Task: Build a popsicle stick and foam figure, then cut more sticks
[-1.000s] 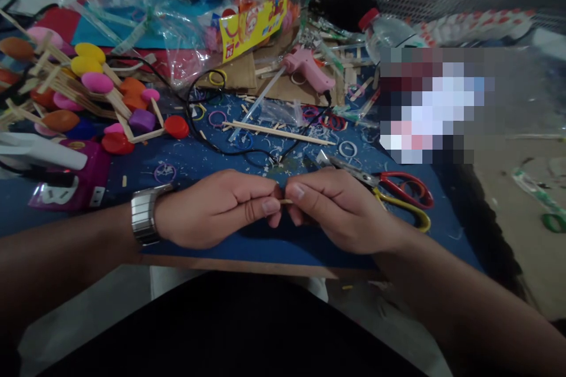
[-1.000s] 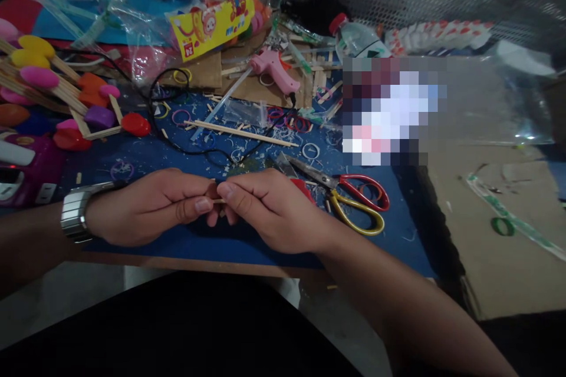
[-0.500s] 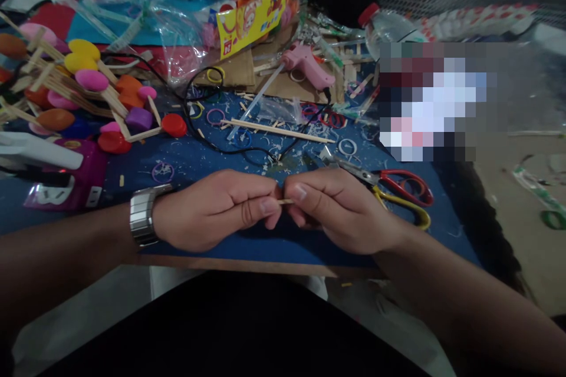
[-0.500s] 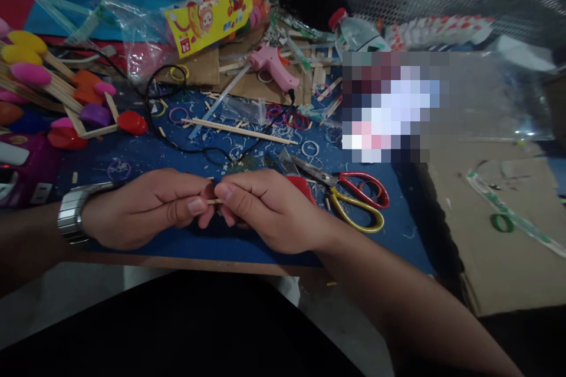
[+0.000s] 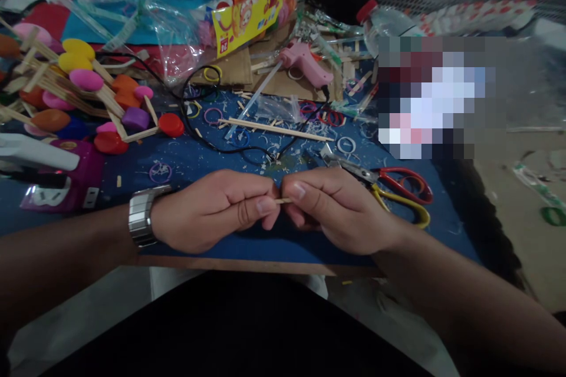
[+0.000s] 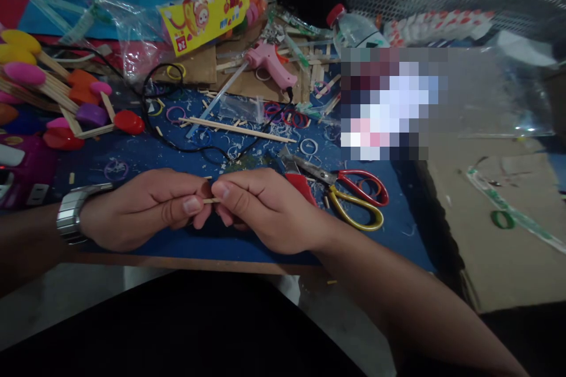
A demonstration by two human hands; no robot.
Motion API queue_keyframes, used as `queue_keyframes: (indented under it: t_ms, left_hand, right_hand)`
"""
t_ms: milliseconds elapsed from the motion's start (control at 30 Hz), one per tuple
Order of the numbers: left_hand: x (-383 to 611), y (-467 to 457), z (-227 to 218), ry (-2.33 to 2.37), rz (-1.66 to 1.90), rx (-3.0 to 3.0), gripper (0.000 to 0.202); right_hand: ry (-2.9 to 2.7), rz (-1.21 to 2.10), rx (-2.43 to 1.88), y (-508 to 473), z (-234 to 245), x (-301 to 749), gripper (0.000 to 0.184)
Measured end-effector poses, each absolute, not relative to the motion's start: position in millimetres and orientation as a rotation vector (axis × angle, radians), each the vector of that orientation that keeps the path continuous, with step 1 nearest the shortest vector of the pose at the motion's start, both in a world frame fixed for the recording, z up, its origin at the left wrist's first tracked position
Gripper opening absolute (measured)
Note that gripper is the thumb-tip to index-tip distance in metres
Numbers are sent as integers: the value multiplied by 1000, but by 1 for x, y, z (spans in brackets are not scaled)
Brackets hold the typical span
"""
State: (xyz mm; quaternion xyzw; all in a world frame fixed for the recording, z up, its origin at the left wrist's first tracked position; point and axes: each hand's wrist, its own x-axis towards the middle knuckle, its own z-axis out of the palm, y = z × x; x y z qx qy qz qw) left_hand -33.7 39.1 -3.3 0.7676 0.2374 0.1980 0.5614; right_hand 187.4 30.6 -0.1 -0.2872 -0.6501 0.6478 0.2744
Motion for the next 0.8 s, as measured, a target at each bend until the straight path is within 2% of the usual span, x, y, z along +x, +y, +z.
queue_keyframes:
  t_ms: [367,667,800]
  left_hand:
    - [-34,38,-4,559,464,1790,34]
    - [-31,38,-7,669,676,2249,31]
    - [-28,36,2,700,737,2444,28]
  right_hand:
    - [-1786,1698,-790,29,-2,188,46]
    - [-2209,1103,-988,35,15,191,48]
    - [-2289,967,-1096,31,26,201,49]
